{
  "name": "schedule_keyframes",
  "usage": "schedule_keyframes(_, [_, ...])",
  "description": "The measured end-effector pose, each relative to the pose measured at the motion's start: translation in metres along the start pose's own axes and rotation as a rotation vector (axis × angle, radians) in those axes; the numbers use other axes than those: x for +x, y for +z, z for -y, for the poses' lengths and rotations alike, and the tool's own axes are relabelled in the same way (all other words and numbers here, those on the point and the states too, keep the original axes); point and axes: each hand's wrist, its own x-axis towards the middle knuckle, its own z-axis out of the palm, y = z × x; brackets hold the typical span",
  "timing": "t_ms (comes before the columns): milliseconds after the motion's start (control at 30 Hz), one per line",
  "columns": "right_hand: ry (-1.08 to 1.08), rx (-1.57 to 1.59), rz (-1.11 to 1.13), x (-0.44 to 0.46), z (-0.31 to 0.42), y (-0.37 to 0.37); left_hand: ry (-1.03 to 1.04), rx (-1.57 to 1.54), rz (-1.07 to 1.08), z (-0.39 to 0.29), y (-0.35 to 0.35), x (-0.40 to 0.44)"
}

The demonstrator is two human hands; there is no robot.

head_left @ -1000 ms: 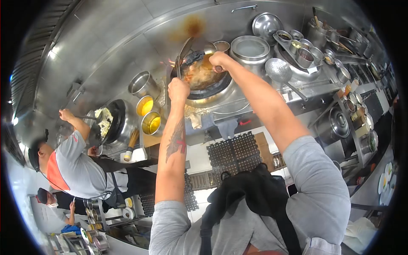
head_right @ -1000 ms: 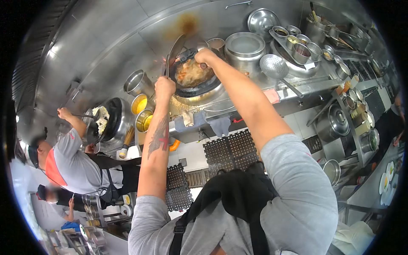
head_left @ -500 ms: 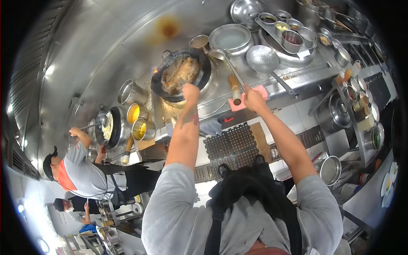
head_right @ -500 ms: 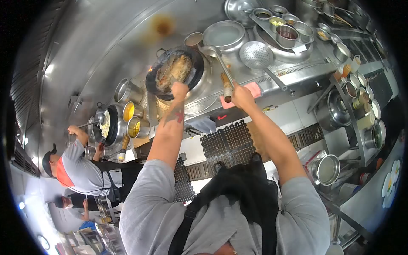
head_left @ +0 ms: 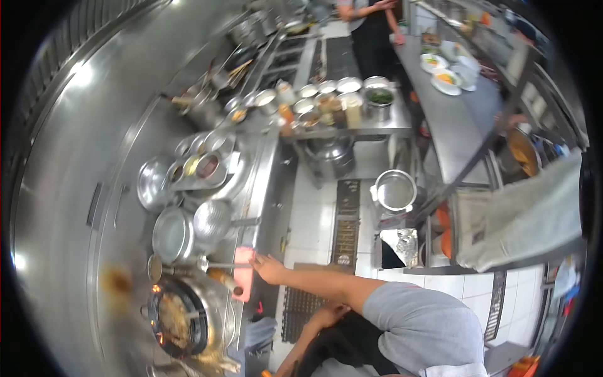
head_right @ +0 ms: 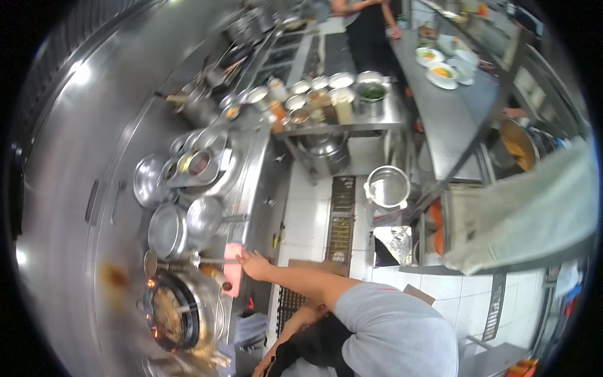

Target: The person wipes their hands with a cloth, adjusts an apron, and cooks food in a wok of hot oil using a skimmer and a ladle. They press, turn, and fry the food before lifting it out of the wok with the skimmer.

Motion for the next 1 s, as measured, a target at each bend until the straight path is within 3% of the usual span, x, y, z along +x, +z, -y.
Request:
schedule_keyframes(33, [0.015, 0.093, 0.038, -0.018, -0.014, -0.001, 0.035, 0.017, 0.022, 0.003, 0.001, -0.004])
schedule_keyframes(100, [0.127, 0.331, 0.057, -0.082, -0.045, -0.029, -0.335, -0.145, 0.031, 0.018, -0.002, -0.009])
schedule_keyframes(133, [0.175, 0.299, -0.126, -0.11, -0.105, 0.026, -0.314, -0.137, 0.044, 0.029, -0.005, -0.004])
schedule_keyframes(167, [0.307, 0.26, -0.158, -0.171, -0.12, 0.014, -0.288, -0.223, 0.032, 0.046, -0.003, 0.0])
schedule_keyframes(200, [0.325, 0.263, -0.106, -0.224, -0.17, 0.04, -0.275, -0.312, 0.019, 0.056, 0.002, -0.007])
schedule_keyframes(233, [0.532, 0.156, -0.039, -0.295, -0.149, -0.01, -0.227, -0.25, -0.011, 0.045, 0.0, -0.013])
schedule_keyframes(267, [0.747, 0.006, 0.151, -0.349, -0.186, 0.009, -0.221, -0.245, 0.001, 0.045, 0.004, -0.018])
schedule_keyframes(300, [0.756, 0.05, -0.101, -0.418, -0.172, -0.005, -0.23, -0.278, 0.01, 0.045, 0.008, -0.017])
schedule_keyframes(333, [0.93, 0.047, -0.059, -0.472, -0.181, -0.002, -0.242, -0.311, 0.015, 0.043, 0.013, -0.018])
schedule_keyframes(367, [0.957, 0.143, -0.26, -0.521, -0.162, -0.018, -0.265, -0.36, 0.067, 0.028, 0.015, -0.02])
schedule_keyframes(400, [1.36, 0.49, -0.335, -0.534, -0.124, -0.06, -0.259, -0.354, 0.066, 0.018, 0.018, -0.015])
schedule_keyframes(467, [1.274, 0.399, -0.744, -0.573, -0.114, -0.077, -0.136, -0.195, 0.16, -0.005, 0.027, 0.002])
schedule_keyframes(533, [1.101, 0.198, -1.075, -0.539, -0.056, -0.147, -0.037, 0.141, 0.169, -0.069, 0.022, 0.026])
schedule_keyframes(667, [0.509, -0.202, -1.449, -0.461, 0.028, -0.264, 0.62, 0.173, 0.057, -0.219, 0.032, 0.077])
schedule_keyframes(733, [0.427, -0.314, -1.477, -0.451, 0.037, -0.304, 0.793, 0.229, -0.149, -0.301, 0.049, 0.089])
schedule_keyframes(800, [0.298, 0.076, -1.552, -0.451, 0.013, -0.313, 1.046, 0.239, -0.474, -0.366, 0.069, 0.115])
schedule_keyframes(833, [0.326, 0.32, -1.424, -0.463, 0.015, -0.328, 0.934, 0.078, -0.3, -0.384, 0.072, 0.125])
schedule_keyframes(867, [0.317, 0.319, -1.439, -0.472, 0.015, -0.333, 0.826, -0.074, -0.131, -0.4, 0.075, 0.136])
schedule_keyframes(900, [0.265, 0.105, -1.474, -0.481, 0.014, -0.335, 0.977, -0.156, -0.354, -0.402, 0.087, 0.154])
schedule_keyframes(967, [0.177, -0.32, -1.551, -0.489, 0.011, -0.334, 0.963, -0.089, -0.179, -0.38, 0.09, 0.163])
schedule_keyframes(1000, [0.184, -0.321, -1.552, -0.481, 0.019, -0.341, 1.005, 0.013, -0.204, -0.362, 0.089, 0.156])
